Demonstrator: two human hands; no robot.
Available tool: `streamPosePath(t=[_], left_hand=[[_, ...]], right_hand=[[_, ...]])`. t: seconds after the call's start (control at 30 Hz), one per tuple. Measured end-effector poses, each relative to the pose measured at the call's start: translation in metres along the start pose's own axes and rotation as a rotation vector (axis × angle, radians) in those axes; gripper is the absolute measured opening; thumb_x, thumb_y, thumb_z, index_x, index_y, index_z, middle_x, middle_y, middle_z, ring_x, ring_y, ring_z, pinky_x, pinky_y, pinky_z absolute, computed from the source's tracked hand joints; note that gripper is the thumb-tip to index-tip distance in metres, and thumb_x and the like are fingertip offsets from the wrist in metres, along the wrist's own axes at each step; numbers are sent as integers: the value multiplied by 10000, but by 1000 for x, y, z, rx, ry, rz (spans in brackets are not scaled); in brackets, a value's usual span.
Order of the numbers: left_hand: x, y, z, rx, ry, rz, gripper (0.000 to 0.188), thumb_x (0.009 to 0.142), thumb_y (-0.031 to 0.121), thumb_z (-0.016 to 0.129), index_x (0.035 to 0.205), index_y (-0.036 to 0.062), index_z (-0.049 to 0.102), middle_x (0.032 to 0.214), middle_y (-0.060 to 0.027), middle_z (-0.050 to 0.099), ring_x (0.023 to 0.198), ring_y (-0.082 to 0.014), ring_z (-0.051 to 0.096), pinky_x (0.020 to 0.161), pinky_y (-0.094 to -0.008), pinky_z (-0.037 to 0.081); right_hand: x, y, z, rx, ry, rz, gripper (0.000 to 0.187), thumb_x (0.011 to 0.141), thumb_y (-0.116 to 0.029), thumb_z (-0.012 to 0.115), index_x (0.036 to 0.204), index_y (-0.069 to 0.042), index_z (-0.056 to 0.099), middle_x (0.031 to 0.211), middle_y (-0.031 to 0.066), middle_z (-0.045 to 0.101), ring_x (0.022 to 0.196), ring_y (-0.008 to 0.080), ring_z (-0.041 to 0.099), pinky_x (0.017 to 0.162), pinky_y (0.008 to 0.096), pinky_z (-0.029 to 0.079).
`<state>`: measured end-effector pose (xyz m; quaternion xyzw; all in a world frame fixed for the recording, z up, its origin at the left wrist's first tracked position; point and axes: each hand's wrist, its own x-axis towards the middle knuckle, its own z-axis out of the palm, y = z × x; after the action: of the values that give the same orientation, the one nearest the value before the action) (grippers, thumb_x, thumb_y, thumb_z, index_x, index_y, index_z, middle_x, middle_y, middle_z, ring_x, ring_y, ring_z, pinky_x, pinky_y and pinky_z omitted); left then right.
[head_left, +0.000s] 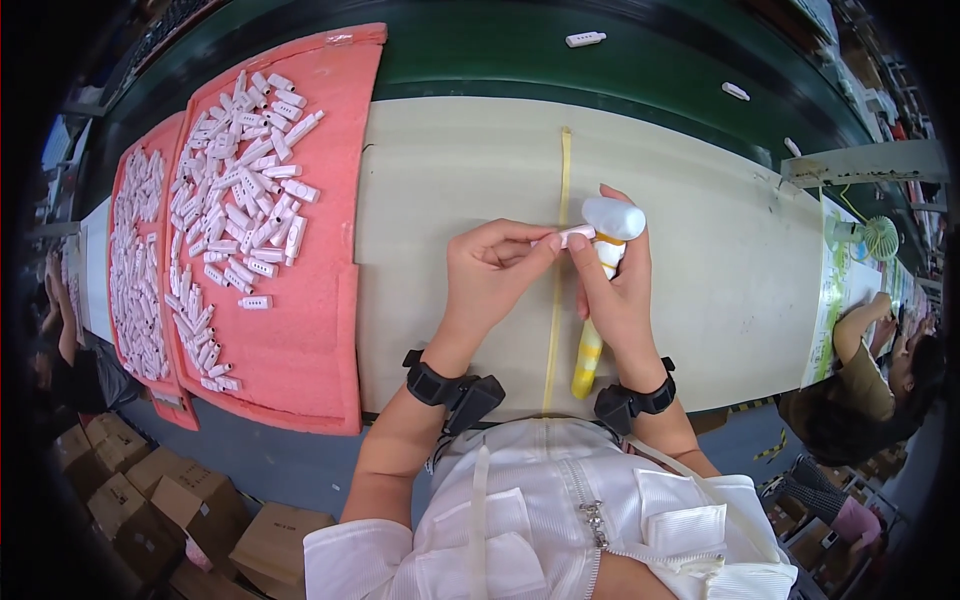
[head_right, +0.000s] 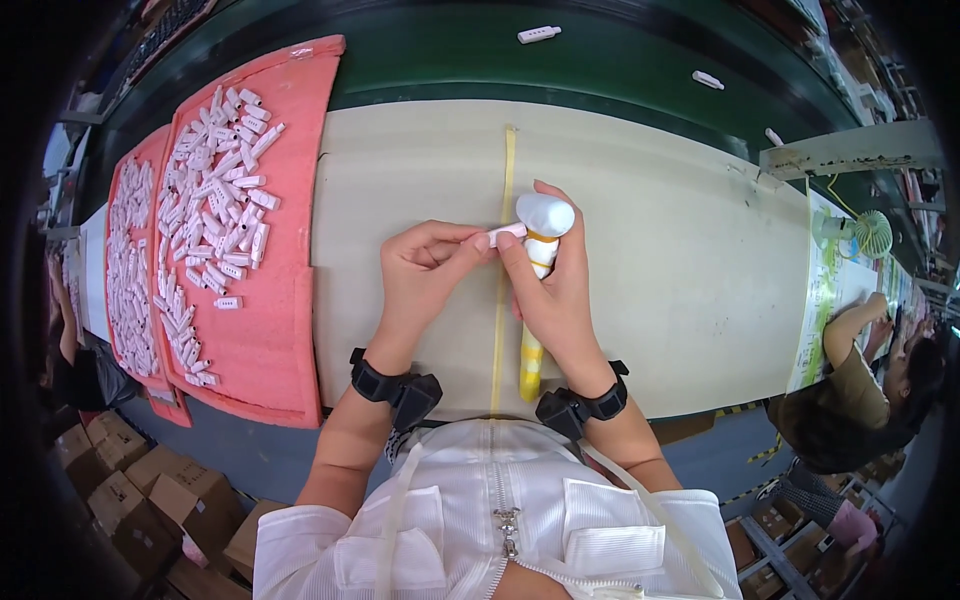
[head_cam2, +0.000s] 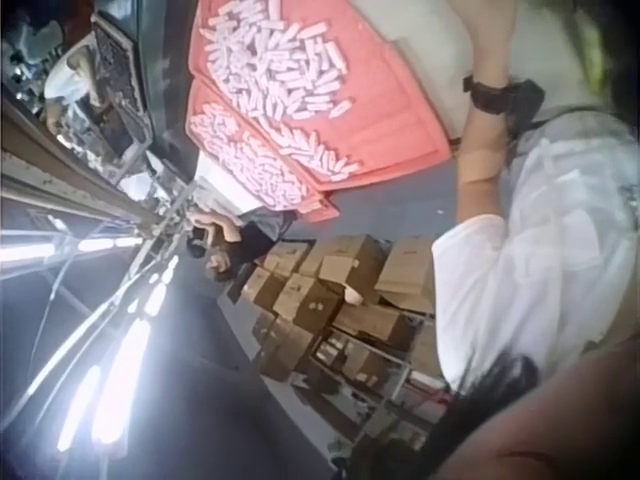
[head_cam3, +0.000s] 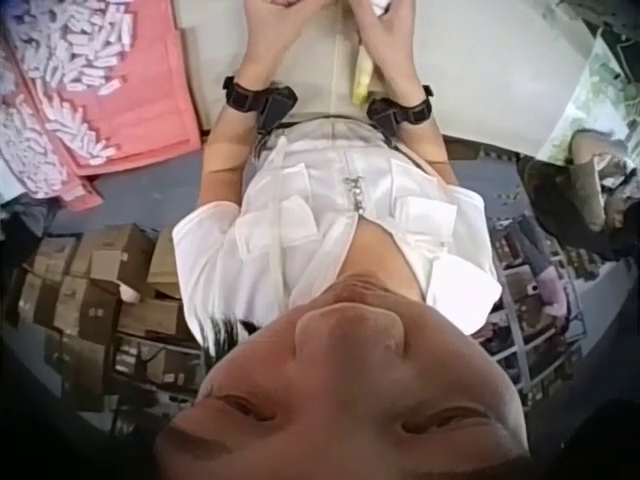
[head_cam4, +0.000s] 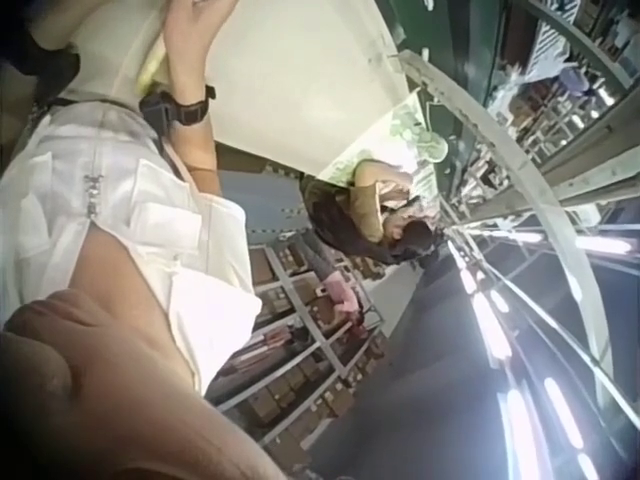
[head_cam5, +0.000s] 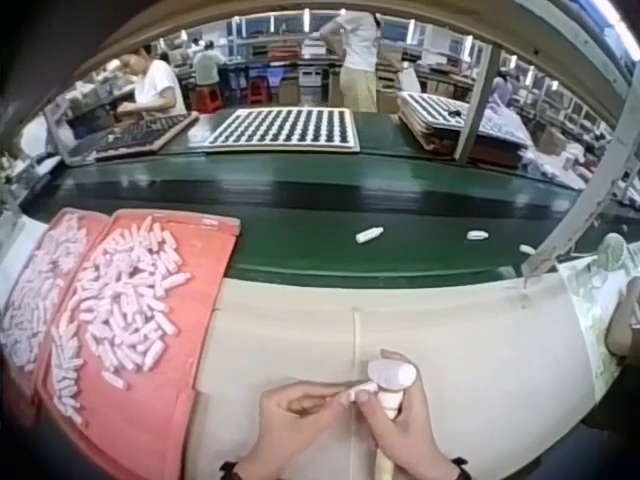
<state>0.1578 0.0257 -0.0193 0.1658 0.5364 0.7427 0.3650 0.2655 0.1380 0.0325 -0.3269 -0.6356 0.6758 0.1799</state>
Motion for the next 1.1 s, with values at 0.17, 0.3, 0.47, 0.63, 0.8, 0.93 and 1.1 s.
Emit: streamPosePath(t=[0.17, 0.3, 0.47, 0.63, 0.8, 0.93, 1.1], left_hand=[[-1, -6, 2, 30, -35, 145, 161, 911, -43, 737, 1071, -49, 728, 1072, -134, 759, 958, -144, 739, 840, -250, 613], [-4, -1, 1, 68, -48, 121, 182, 905, -49, 743, 1086, -48, 720, 1057, -134, 760, 949, -154, 740, 835, -253, 614], [-2, 14, -13, 259, 51, 82, 211, 899, -27, 760, 1106, -39, 718, 1035, -127, 748, 942, -192, 741, 845, -306, 619], [26, 52, -75, -167, 642, 377, 327, 1042, 226, 631, 1249, -27, 619, 1084, -112, 709, 944, -208, 717, 886, -308, 584], [40, 59, -90, -100, 801, 335, 350, 1051, 250, 609, 1295, -1, 592, 1021, -100, 689, 784, -157, 649, 768, -258, 540], [90, 59, -64, 475, 330, 318, 359, 1008, 172, 657, 1318, 3, 593, 829, -62, 688, 694, -140, 637, 676, -238, 515], [220, 57, -18, 1180, 104, 506, 475, 905, 227, 715, 1330, 43, 612, 881, -128, 743, 780, -315, 734, 726, -406, 576]], right_hand=[[1, 6, 1, -45, 12, -53, 551, 1016, -199, 658, 1476, -74, 382, 970, 40, 607, 509, 41, 487, 416, 202, 383], [2, 7, -3, -28, -7, -2, 541, 1015, -177, 654, 1465, -74, 373, 970, 37, 604, 531, 45, 495, 418, 211, 391], [1, 7, -7, 30, -17, 66, 532, 1016, -159, 644, 1459, -77, 361, 971, 26, 606, 546, 49, 497, 423, 214, 404], [3, 9, -12, 46, 14, 51, 532, 1019, -160, 637, 1464, -82, 356, 972, 19, 610, 540, 48, 492, 427, 210, 412], [4, 10, -10, 43, 5, 49, 549, 1025, -203, 644, 1487, -73, 376, 989, 27, 612, 504, 37, 474, 417, 208, 396], [4, 10, -9, 29, -14, 79, 546, 1025, -204, 644, 1484, -81, 376, 982, 25, 609, 503, 37, 470, 416, 208, 396], [6, 10, -10, 38, -31, 82, 543, 1024, -198, 645, 1479, -81, 372, 979, 22, 605, 502, 41, 473, 415, 213, 396]])
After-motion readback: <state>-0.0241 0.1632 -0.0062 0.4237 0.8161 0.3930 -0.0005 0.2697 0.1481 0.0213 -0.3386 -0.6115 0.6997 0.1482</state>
